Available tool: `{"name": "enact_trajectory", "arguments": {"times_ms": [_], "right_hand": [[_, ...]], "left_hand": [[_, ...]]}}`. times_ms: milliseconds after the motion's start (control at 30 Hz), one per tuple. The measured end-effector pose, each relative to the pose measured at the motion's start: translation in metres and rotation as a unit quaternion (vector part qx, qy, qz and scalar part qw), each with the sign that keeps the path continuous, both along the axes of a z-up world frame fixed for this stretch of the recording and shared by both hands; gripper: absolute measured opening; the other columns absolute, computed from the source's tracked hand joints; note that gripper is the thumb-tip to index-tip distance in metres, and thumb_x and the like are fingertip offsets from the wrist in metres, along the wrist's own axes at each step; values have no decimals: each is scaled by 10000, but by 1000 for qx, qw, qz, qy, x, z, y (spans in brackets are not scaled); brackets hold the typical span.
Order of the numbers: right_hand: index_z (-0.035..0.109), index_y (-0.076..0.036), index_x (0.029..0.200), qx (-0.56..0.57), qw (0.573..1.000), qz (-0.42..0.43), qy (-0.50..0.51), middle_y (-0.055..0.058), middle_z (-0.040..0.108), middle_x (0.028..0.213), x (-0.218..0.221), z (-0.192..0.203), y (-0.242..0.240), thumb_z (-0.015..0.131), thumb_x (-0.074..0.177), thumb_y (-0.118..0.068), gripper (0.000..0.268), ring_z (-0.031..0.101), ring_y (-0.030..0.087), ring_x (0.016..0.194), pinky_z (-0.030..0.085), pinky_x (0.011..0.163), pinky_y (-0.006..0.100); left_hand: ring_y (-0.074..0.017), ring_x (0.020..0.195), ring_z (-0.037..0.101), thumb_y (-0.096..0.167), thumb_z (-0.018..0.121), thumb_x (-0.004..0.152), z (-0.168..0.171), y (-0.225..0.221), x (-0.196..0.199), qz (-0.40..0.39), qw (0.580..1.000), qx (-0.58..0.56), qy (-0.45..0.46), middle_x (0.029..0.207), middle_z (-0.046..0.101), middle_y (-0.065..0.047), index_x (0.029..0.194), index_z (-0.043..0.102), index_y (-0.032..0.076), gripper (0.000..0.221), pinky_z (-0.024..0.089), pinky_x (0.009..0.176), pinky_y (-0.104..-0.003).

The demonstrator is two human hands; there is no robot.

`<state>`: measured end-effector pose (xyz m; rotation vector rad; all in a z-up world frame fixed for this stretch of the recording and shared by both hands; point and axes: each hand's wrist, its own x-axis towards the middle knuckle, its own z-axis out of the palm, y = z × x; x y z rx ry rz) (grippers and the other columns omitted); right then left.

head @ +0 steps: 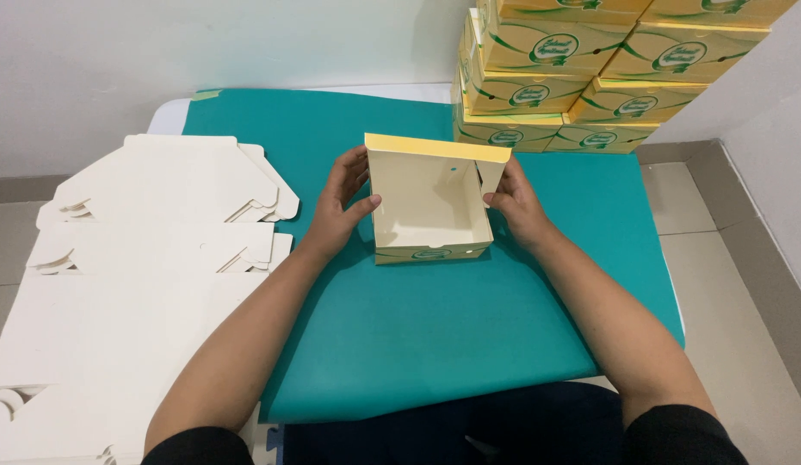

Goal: Assembling a cardboard box from a flat cutout by folding and tucking tabs.

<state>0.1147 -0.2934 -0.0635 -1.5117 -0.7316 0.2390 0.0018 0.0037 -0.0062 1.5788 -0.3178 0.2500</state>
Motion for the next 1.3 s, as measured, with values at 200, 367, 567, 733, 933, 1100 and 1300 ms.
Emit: {"name": "enact_trajectory", "arguments": {"times_ms": [200, 367, 567, 733, 933, 1100, 1300], "right_hand": [[337, -53, 1392, 16, 998, 10, -57, 160, 301, 1519, -31, 63, 28, 500, 762, -51, 651, 284, 304, 1396, 289, 1124, 459], [324, -78, 1424, -37, 988, -20, -146, 169, 193, 1555, -44, 85, 35, 498, 860, 61, 607, 148, 366, 1425, 189, 1159, 521], [289, -140, 1450, -85, 984, -38, -154, 92, 201, 1566, -39, 78, 33, 444, 937, 38, 565, 283, 287, 1393, 367, 983, 396], [341, -115, 1388, -91, 984, -27, -151, 140, 170, 1576, -35, 75, 31, 427, 943, 22, 473, 254, 351, 1414, 456, 903, 361], [249, -150, 1480, -144, 968, 16, -203, 150, 31, 1584, -35, 82, 29, 612, 853, -461, 789, 58, 392, 1436, 121, 1155, 578], [475, -165, 1349, -135, 956, -11, -259, 113, 163, 1572, -28, 66, 28, 498, 934, -486, 525, 153, 365, 1429, 160, 1144, 564], [521, -166, 1304, -137, 952, -5, -273, 133, 199, 1558, -27, 65, 28, 580, 907, -397, 462, 197, 383, 1416, 176, 1142, 566]], "left_hand": [[-357, 1420, 200, 126, 548, 886, 3, 2, -3, 10, 999, 34, -32, 1512, 303, -108, 1449, 313, 144, 611, 152, 1173, -572], [-268, 1436, 196, 3, 448, 910, 10, -2, -5, 32, 994, 65, -78, 1533, 285, -24, 1474, 312, 179, 607, 163, 1197, -515], [-304, 1427, 211, 37, 456, 900, 16, -4, -8, 51, 985, 132, -97, 1529, 266, -63, 1459, 294, 156, 594, 102, 1196, -533], [-354, 1404, 244, 140, 492, 864, 14, -2, -7, 55, 980, 165, -100, 1515, 271, -121, 1399, 327, 123, 559, 96, 1191, -564], [-361, 1399, 256, 698, 507, 825, 17, -2, -7, 76, 947, 278, -140, 1501, 283, -120, 1407, 308, 188, 799, 58, 1137, -662], [-357, 1394, 259, 560, 391, 957, 16, -1, -6, 83, 942, 290, -149, 1492, 302, -123, 1299, 440, 202, 498, 97, 1115, -676], [-340, 1397, 260, 495, 459, 953, 16, 3, -6, 66, 939, 308, -139, 1494, 305, -108, 1280, 445, 184, 451, 113, 1128, -651]]}}
